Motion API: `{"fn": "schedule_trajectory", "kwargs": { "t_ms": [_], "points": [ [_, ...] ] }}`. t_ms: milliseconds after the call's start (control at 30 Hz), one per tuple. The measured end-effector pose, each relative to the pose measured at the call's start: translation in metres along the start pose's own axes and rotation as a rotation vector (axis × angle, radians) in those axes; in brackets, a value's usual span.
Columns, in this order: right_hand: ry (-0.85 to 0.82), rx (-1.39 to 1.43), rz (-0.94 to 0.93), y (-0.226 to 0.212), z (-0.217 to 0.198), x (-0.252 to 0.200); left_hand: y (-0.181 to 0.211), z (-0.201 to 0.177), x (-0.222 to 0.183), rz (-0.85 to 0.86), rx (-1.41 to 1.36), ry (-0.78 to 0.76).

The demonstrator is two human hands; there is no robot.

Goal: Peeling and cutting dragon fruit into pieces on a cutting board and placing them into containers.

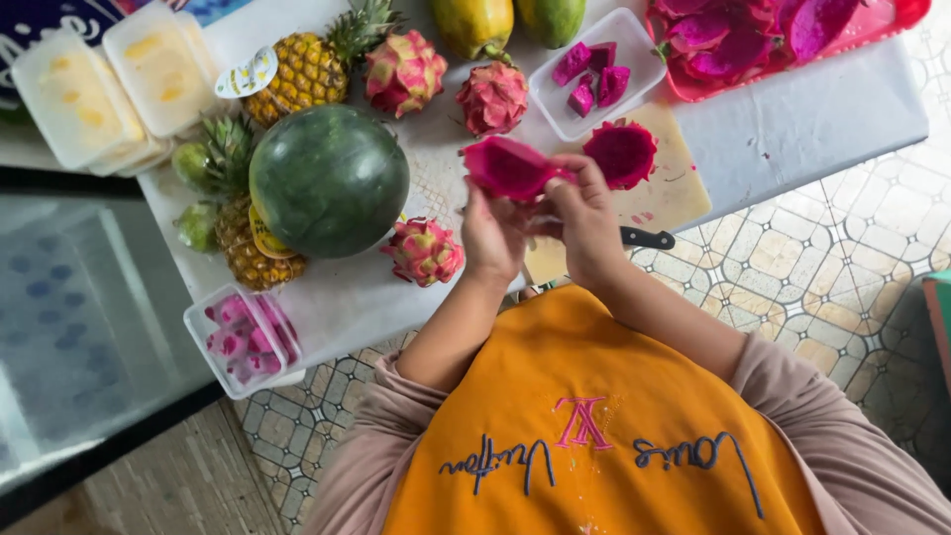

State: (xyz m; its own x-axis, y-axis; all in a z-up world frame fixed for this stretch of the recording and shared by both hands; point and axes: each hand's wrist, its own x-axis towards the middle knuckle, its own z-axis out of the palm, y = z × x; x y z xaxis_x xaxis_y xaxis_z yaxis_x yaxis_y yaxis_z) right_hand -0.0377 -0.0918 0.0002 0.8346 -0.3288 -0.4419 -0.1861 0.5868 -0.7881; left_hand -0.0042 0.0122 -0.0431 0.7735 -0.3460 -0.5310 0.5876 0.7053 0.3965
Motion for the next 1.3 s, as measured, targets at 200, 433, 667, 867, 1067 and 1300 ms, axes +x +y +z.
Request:
{"fn": "schedule_trajectory", "kwargs": {
  "t_ms": [200,433,667,867,1067,1300],
  "points": [
    [-0.080,-0.925,-0.209,-0.008,-0.076,0.002,0.031,-0.013,0.015,-0.198,-0.334,0.021],
    [-0.280,-2.234,-0.568,0.062,-0.220,0.023,0.060,-0.039,0.031,-0.367,-0.236,0.080],
    [-0.381,-1.696,0.028,0.020,-0.218,-0.018,0.131,-0.017,0.012,-0.305,-0.233,0.007],
    [-0.189,-1.039,0.260,-0.070,-0.257,-0.080,0.144,0.028,0.016,-0.262,-0.195,-0.013],
    [-0.075,-1.074,0.252,-0.141,-0.227,-0.051,0.074,0.053,0.087,-0.436,-0.111,0.073],
    [-0.190,-1.509,-0.184,-0.174,-0.220,-0.007,0.029,0.059,0.155,-0.477,0.226,0.127]
  ]
}}
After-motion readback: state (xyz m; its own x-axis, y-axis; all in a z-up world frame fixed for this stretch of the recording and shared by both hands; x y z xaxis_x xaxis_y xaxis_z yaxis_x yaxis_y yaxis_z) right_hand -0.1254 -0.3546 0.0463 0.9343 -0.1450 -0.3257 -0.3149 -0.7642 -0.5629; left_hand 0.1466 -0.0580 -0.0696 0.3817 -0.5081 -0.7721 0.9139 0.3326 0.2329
